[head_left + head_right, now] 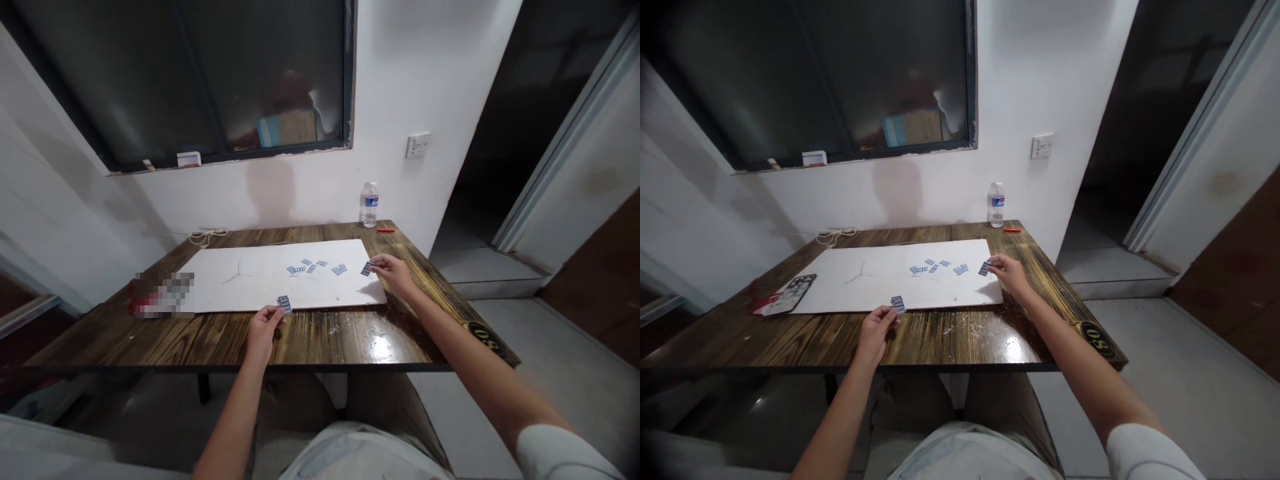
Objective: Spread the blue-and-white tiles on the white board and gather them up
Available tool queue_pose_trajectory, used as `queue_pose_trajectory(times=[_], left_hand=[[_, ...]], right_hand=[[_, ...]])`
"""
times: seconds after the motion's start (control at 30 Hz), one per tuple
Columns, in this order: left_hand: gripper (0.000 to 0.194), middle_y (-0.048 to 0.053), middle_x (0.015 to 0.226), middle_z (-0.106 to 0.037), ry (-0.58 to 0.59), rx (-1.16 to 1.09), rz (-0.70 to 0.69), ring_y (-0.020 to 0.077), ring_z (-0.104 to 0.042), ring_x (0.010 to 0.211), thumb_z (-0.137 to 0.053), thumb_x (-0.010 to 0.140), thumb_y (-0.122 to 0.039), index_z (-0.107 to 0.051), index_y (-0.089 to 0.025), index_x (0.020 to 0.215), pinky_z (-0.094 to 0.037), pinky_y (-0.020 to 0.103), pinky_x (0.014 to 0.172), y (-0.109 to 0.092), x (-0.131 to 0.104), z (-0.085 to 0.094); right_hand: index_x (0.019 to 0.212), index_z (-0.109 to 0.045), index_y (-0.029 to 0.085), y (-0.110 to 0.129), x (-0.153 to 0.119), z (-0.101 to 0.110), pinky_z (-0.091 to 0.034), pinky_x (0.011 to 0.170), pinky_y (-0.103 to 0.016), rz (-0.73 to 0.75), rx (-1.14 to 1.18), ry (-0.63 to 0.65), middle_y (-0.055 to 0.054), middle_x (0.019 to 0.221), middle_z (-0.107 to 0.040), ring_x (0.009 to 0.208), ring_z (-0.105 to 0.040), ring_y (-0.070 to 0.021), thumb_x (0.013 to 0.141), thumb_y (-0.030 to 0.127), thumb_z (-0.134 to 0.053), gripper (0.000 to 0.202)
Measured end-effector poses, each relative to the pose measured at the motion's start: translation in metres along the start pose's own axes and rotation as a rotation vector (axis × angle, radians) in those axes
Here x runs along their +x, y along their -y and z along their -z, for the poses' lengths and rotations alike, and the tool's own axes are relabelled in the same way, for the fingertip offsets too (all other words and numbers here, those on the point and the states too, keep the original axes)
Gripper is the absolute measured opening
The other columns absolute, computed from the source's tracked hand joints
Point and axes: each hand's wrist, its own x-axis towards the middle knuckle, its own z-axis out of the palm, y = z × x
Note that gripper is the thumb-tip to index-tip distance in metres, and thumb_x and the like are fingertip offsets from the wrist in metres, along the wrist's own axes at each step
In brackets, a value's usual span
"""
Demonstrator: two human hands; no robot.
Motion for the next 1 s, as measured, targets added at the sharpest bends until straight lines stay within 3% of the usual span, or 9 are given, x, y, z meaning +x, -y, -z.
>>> queue_pose_trajectory(times=[0.17,0.3,0.5,0.63,0.8,1.0], left_hand=[[0.035,-0.002,0.057,-0.061,0.026,0.061,0.006,0.0082,-0.054,0.05,-0.083,0.054,-0.041,-0.065,-0.014,0.068,-0.038,0.017,0.046,0.0,-0.002,0.001],[0.035,-0.002,0.056,-0.06,0.036,0.079,0.021,0.0091,-0.054,0.05,-0.083,0.054,-0.041,-0.065,-0.014,0.068,-0.037,0.017,0.044,0.0,-0.004,0.001],[0.03,-0.001,0.056,-0.061,0.084,0.084,-0.031,0.0086,-0.053,0.052,-0.082,0.056,-0.038,-0.066,-0.014,0.063,-0.041,0.018,0.051,0.001,-0.003,0.001],[0.03,-0.001,0.056,-0.061,0.1,0.057,-0.044,0.0086,-0.052,0.052,-0.082,0.055,-0.039,-0.066,-0.014,0.062,-0.042,0.019,0.052,0.001,-0.003,0.002],[0.033,-0.001,0.055,-0.061,0.091,0.022,-0.035,0.009,-0.053,0.051,-0.084,0.052,-0.04,-0.066,-0.014,0.062,-0.044,0.02,0.053,0.003,-0.002,0.004],[0.039,0.001,0.061,-0.064,0.09,-0.039,-0.02,0.0098,-0.055,0.054,-0.085,0.051,-0.045,-0.067,-0.013,0.063,-0.045,0.02,0.052,0.003,-0.002,0.004]], right_hand=[[0.071,-0.063,0.017,0.045,-0.01,-0.05,-0.05,0.058,-0.029,-0.101,0.27,0.113,-0.003,0.063,-0.068,0.06,-0.064,-0.017,0.059,0.051,-0.079,0.04],[0.07,-0.065,0.017,0.077,-0.03,-0.099,-0.048,0.057,-0.027,-0.143,0.347,0.266,-0.002,0.063,-0.066,0.058,-0.061,-0.0145,0.061,0.047,-0.079,0.035],[0.07,-0.064,0.018,0.094,-0.05,-0.158,-0.045,0.055,-0.025,-0.164,0.351,0.35,0.0,0.062,-0.064,0.057,-0.057,-0.0135,0.062,0.048,-0.077,0.033],[0.07,-0.064,0.018,0.097,-0.05,-0.172,-0.042,0.054,-0.024,-0.161,0.295,0.31,0.001,0.062,-0.063,0.057,-0.055,-0.0128,0.063,0.047,-0.076,0.033],[0.087,-0.067,0.018,0.095,-0.051,-0.178,-0.043,0.057,-0.025,-0.157,0.285,0.293,0.002,0.062,-0.062,0.058,-0.055,-0.013,0.066,0.045,-0.074,0.035],[0.068,-0.065,0.016,0.09,-0.055,-0.185,-0.038,0.053,-0.024,-0.214,0.277,0.352,0.001,0.058,-0.059,0.055,-0.05,-0.012,0.067,0.051,-0.071,0.035]])
